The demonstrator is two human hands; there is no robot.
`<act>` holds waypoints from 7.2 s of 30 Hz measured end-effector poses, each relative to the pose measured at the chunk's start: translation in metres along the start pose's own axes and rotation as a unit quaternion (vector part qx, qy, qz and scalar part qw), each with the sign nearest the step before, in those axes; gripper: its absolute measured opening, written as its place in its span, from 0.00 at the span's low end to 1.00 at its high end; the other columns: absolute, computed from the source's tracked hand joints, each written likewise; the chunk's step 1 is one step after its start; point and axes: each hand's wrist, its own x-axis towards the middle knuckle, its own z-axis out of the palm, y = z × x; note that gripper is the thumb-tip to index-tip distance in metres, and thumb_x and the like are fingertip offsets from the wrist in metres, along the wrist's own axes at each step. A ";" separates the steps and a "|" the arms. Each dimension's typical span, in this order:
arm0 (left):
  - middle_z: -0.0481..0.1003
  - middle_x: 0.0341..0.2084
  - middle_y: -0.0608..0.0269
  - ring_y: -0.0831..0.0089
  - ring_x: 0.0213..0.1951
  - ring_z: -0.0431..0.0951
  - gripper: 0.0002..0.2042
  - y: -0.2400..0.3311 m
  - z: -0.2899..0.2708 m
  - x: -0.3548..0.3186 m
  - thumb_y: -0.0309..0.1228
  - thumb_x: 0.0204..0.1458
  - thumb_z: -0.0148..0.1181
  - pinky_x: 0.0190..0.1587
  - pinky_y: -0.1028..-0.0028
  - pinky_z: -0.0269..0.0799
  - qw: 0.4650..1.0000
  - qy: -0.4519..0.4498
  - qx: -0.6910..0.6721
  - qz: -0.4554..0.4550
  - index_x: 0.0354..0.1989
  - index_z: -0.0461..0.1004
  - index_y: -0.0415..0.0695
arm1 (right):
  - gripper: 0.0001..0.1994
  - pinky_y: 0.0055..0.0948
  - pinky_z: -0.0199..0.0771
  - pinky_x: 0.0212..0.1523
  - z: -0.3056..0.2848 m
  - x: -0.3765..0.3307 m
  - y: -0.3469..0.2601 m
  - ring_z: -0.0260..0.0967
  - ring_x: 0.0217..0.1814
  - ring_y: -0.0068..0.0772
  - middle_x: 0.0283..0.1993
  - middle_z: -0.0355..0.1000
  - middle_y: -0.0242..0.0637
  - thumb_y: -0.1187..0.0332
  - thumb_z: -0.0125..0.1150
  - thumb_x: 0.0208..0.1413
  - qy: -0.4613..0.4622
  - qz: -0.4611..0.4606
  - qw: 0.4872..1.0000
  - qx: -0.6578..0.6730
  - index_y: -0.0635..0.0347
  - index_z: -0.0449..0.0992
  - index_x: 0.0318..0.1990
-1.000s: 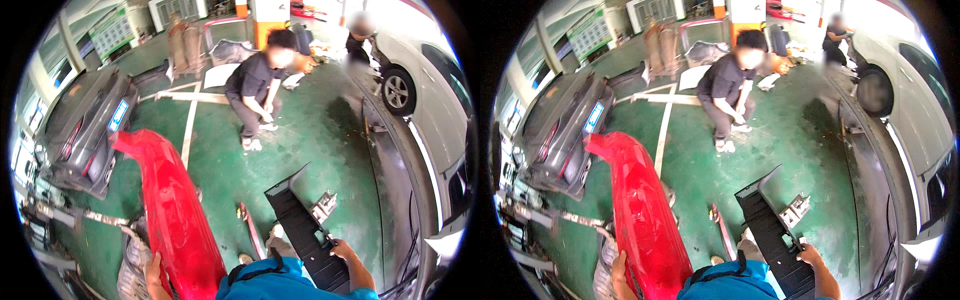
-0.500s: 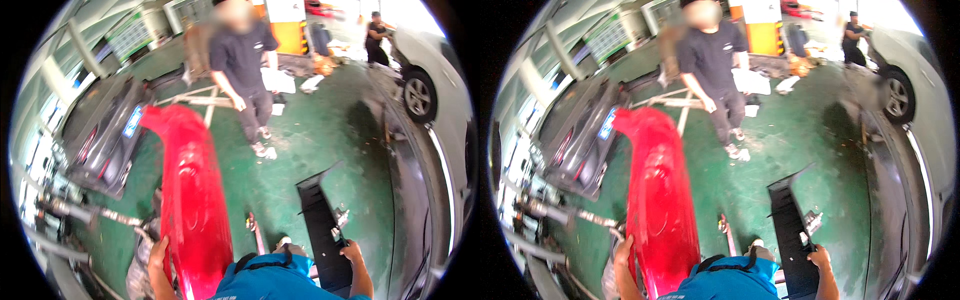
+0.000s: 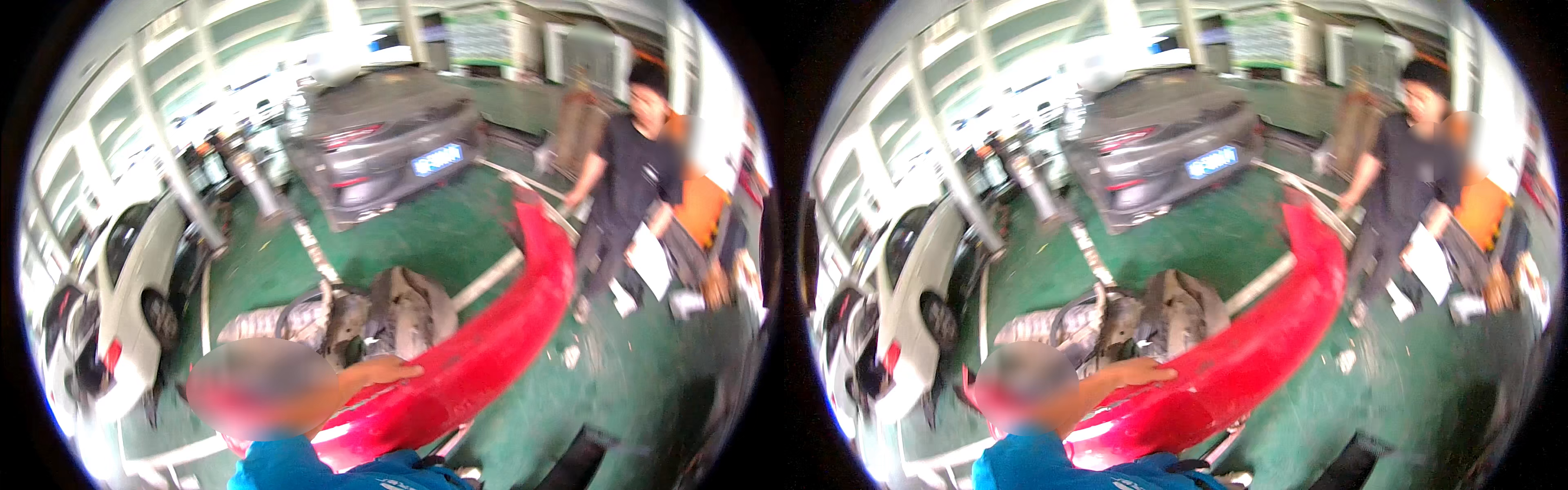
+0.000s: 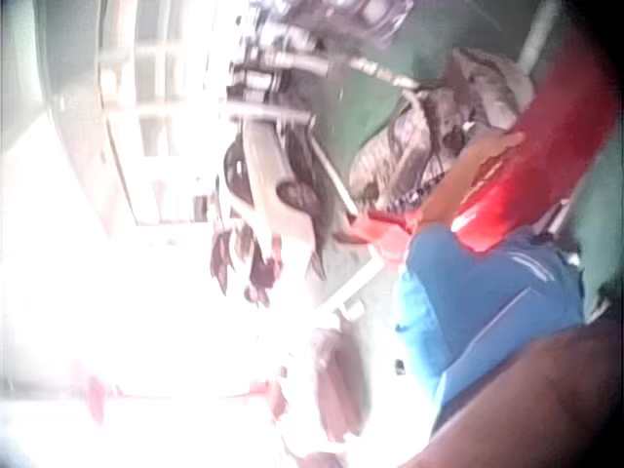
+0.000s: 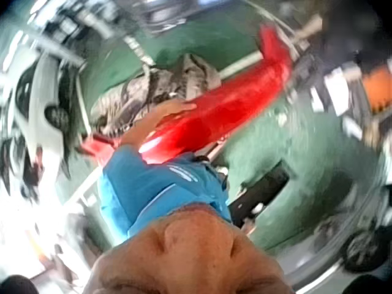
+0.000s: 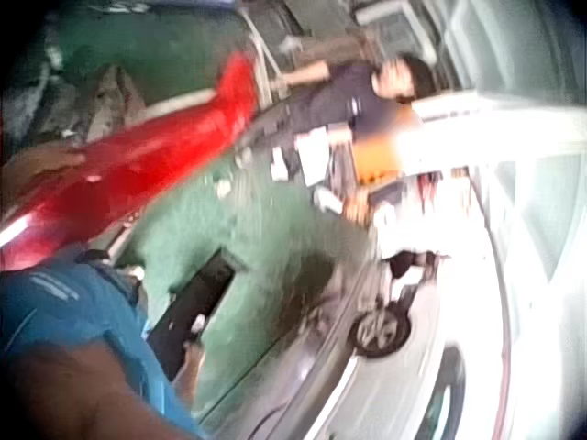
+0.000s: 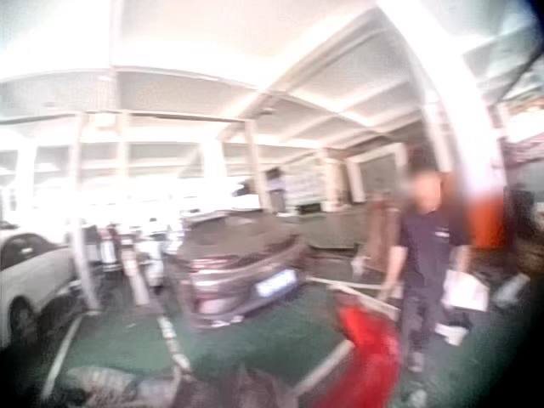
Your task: The person handles a black plastic car part, aligning and snapping it into place on a red car bumper. The person then picks up the red bumper and the black part and walks across the garage floor, placing them near a red car.
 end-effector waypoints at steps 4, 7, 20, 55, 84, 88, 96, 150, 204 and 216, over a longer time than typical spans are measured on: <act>0.82 0.46 0.45 0.54 0.51 0.81 0.43 -0.016 0.021 0.010 0.72 0.56 0.52 0.56 0.60 0.72 0.997 -0.046 -0.009 0.058 0.50 0.82 0.37 | 0.31 0.47 0.74 0.57 -0.065 -0.033 -0.111 0.74 0.55 0.57 0.51 0.78 0.56 0.62 0.64 0.48 0.027 -0.021 0.998 0.061 0.66 0.72 0.61; 0.82 0.44 0.43 0.53 0.48 0.81 0.42 -0.014 0.041 0.016 0.71 0.56 0.52 0.52 0.59 0.73 0.994 -0.062 -0.015 0.084 0.48 0.82 0.36 | 0.31 0.46 0.75 0.56 -0.075 -0.032 -0.143 0.75 0.53 0.56 0.49 0.78 0.55 0.64 0.64 0.46 0.022 -0.048 0.997 0.061 0.67 0.73 0.60; 0.83 0.43 0.45 0.53 0.45 0.82 0.38 0.054 0.090 0.036 0.68 0.58 0.53 0.49 0.56 0.75 0.980 -0.096 0.089 0.147 0.50 0.82 0.40 | 0.31 0.43 0.77 0.50 -0.095 -0.015 -0.118 0.77 0.46 0.52 0.41 0.80 0.52 0.69 0.64 0.37 0.019 -0.046 0.989 0.137 0.72 0.75 0.54; 0.82 0.34 0.60 0.71 0.36 0.80 0.27 0.661 0.233 0.330 0.52 0.55 0.69 0.44 0.67 0.75 0.972 -0.220 0.040 0.079 0.48 0.83 0.37 | 0.35 0.47 0.77 0.55 -0.445 0.307 -0.010 0.78 0.54 0.61 0.48 0.80 0.59 0.66 0.69 0.37 0.188 0.146 0.948 0.214 0.58 0.74 0.60; 0.79 0.29 0.45 0.45 0.37 0.82 0.20 1.083 0.555 0.464 0.44 0.47 0.70 0.39 0.50 0.77 0.939 -0.156 0.139 0.273 0.34 0.80 0.36 | 0.36 0.44 0.74 0.57 -0.812 0.768 0.126 0.75 0.56 0.54 0.53 0.78 0.56 0.74 0.66 0.38 0.064 0.055 0.979 0.185 0.71 0.73 0.62; 0.80 0.22 0.47 0.47 0.33 0.83 0.17 1.122 0.569 0.500 0.42 0.41 0.72 0.34 0.51 0.76 0.936 -0.085 0.128 0.316 0.24 0.82 0.37 | 0.36 0.43 0.75 0.55 -0.824 0.817 0.128 0.76 0.54 0.52 0.52 0.79 0.53 0.74 0.66 0.36 0.036 0.027 0.982 0.183 0.71 0.74 0.61; 0.83 0.28 0.49 0.48 0.35 0.84 0.20 1.206 0.621 0.542 0.50 0.42 0.71 0.32 0.51 0.77 0.921 -0.134 0.193 0.310 0.28 0.84 0.41 | 0.36 0.41 0.76 0.49 -0.846 0.854 0.204 0.78 0.50 0.48 0.48 0.81 0.47 0.75 0.65 0.32 0.024 0.037 0.969 0.242 0.71 0.75 0.59; 0.81 0.29 0.65 0.78 0.28 0.76 0.21 1.992 0.723 1.001 0.43 0.56 0.69 0.34 0.73 0.71 0.976 -0.061 0.052 0.203 0.40 0.83 0.32 | 0.32 0.45 0.74 0.50 -1.448 1.641 0.077 0.73 0.49 0.50 0.46 0.73 0.42 0.73 0.70 0.35 0.627 -0.048 0.742 0.233 0.54 0.74 0.56; 0.80 0.33 0.65 0.79 0.35 0.75 0.38 3.028 1.090 1.421 0.61 0.53 0.68 0.38 0.75 0.70 0.962 0.111 0.044 0.246 0.47 0.79 0.28 | 0.32 0.48 0.73 0.60 -2.308 2.788 0.237 0.74 0.58 0.57 0.54 0.75 0.51 0.68 0.66 0.43 0.581 -0.012 0.694 0.426 0.61 0.73 0.61; 0.75 0.23 0.52 0.58 0.24 0.76 0.26 3.210 1.231 1.485 0.53 0.55 0.67 0.31 0.64 0.70 0.951 0.023 0.196 0.238 0.34 0.77 0.36 | 0.32 0.44 0.71 0.60 -2.506 2.958 0.386 0.75 0.58 0.52 0.56 0.77 0.49 0.67 0.64 0.46 0.589 -0.020 0.711 0.383 0.60 0.71 0.64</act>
